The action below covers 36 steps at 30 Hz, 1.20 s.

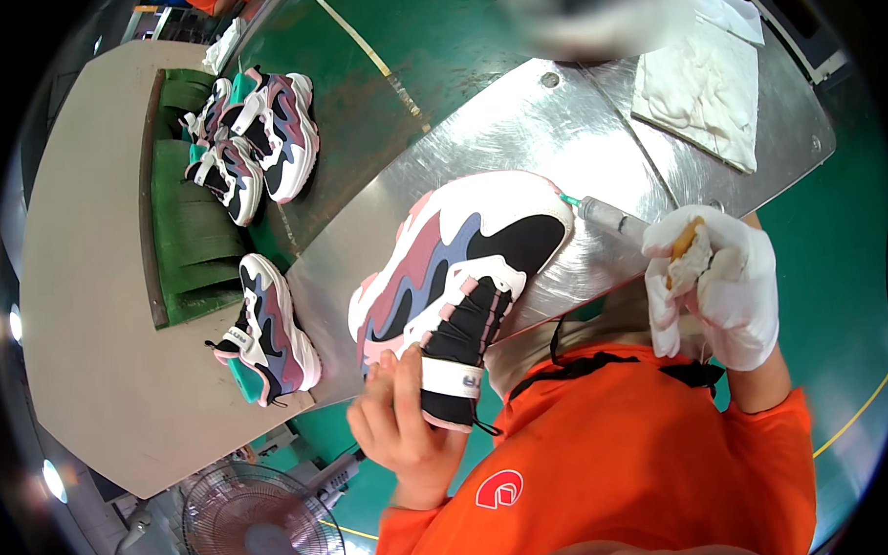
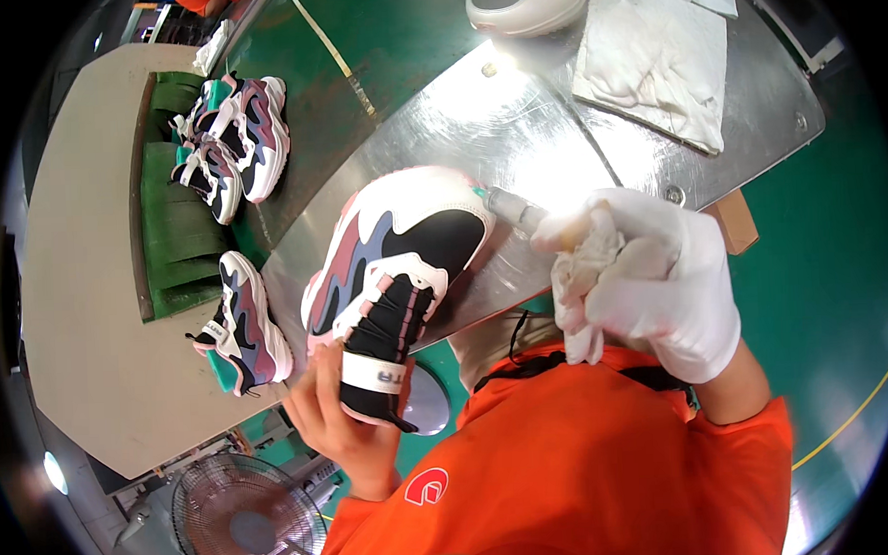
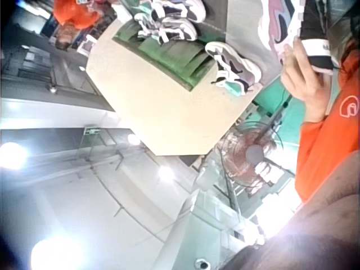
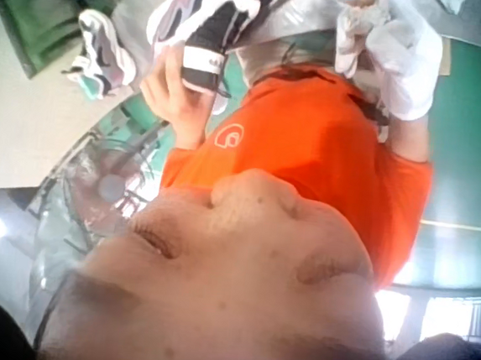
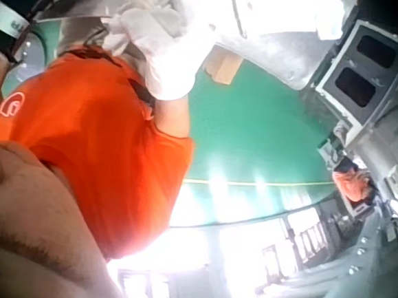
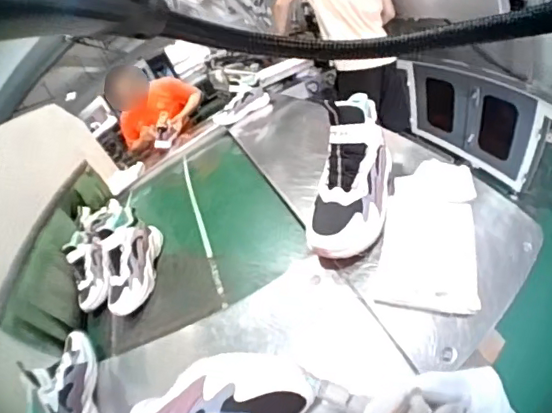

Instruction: The person uses a syringe to apply glue to the seams of a multi-colored sneaker on a factory assembly line. They repeatedly inject glue into the shoe's upper and sole areas, rotating the shoe to access different sections. The person then wipes the shoe with a white cloth and places it on the table before picking up another shoe to repeat the process.

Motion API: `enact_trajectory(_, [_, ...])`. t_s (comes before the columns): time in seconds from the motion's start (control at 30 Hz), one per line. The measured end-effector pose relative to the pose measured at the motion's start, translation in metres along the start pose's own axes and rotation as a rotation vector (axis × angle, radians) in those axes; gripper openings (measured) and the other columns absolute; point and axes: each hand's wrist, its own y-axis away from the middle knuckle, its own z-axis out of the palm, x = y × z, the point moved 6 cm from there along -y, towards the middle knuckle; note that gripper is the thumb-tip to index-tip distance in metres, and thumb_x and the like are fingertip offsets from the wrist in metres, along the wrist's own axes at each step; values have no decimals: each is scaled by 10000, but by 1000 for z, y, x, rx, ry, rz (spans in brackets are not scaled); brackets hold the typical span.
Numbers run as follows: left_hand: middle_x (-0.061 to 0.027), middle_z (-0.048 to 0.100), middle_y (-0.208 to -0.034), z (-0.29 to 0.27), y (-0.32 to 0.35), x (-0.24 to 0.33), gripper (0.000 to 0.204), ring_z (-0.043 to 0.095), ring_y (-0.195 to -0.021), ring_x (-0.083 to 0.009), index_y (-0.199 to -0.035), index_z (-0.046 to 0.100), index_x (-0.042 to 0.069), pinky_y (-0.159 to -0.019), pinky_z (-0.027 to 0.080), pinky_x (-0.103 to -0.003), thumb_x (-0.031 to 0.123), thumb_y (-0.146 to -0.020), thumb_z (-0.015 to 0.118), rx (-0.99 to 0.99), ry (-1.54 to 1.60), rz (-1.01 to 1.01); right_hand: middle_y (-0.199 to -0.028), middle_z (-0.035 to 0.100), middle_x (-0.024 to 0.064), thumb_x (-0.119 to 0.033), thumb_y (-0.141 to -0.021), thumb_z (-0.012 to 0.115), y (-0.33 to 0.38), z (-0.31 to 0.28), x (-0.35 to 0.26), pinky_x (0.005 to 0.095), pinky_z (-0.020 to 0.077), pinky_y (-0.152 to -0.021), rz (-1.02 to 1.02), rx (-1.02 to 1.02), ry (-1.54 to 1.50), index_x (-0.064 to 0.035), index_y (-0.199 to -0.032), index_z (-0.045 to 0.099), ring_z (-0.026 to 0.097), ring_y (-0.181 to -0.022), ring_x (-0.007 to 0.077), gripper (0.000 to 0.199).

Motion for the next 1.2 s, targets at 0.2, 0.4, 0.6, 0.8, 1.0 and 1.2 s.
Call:
enact_trajectory(0.2, [-122, 608, -966, -3, -40, -22, 552, 538, -767, -297, -1158, 629, 72, -688, 424, -383, 199, -650, 805, -121, 154, -3, -757, 642, 116, 70, -583, 704, -10, 1, 9, 261, 519, -643, -53, -81, 119, 60, -1050, 622, 643, -700, 180, 474])
enact_trajectory(0.4, [-92, 533, -836, 13, -81, -34, 552, 517, -745, -293, -1031, 631, 56, -646, 418, -389, 215, -554, 860, -238, 288, -69, -827, 658, 119, 98, -569, 750, -22, -5, 25, 275, 539, -672, -124, -140, 152, 57, -1079, 616, 662, -734, 179, 529])
enact_trajectory(0.6, [-81, 534, -798, 32, -115, -58, 512, 547, -744, -266, -958, 633, 12, -684, 431, -341, 190, -528, 848, -389, 488, -155, -775, 659, 88, 81, -571, 779, -40, -3, 29, 268, 535, -647, -229, -266, 270, 54, -1080, 607, 641, -685, 148, 538])
enact_trajectory(0.8, [-57, 584, -832, 55, -127, -83, 575, 569, -782, -173, -984, 631, -7, -736, 442, -283, 214, -517, 882, -564, 753, -304, -784, 663, 117, 34, -570, 824, -49, -4, 30, 281, 541, -654, -332, -314, 334, 56, -1083, 590, 658, -691, 199, 564])
enact_trajectory(1.0, [-31, 644, -884, 67, -142, -100, 612, 582, -784, -88, -1073, 615, -22, -730, 475, -247, 137, -548, 887, -727, 928, -511, -800, 667, 134, 14, -574, 844, -54, 3, 25, 291, 547, -658, -458, -361, 369, 61, -1090, 577, 662, -690, 215, 582])
enact_trajectory(1.2, [-20, 645, -848, 77, -148, -112, 643, 574, -726, -77, -1098, 596, -26, -649, 462, -223, 161, -554, 884, -761, 965, -505, -805, 667, 134, 12, -568, 848, -56, 4, 24, 296, 548, -659, -467, -367, 365, 67, -1093, 575, 665, -693, 214, 594])
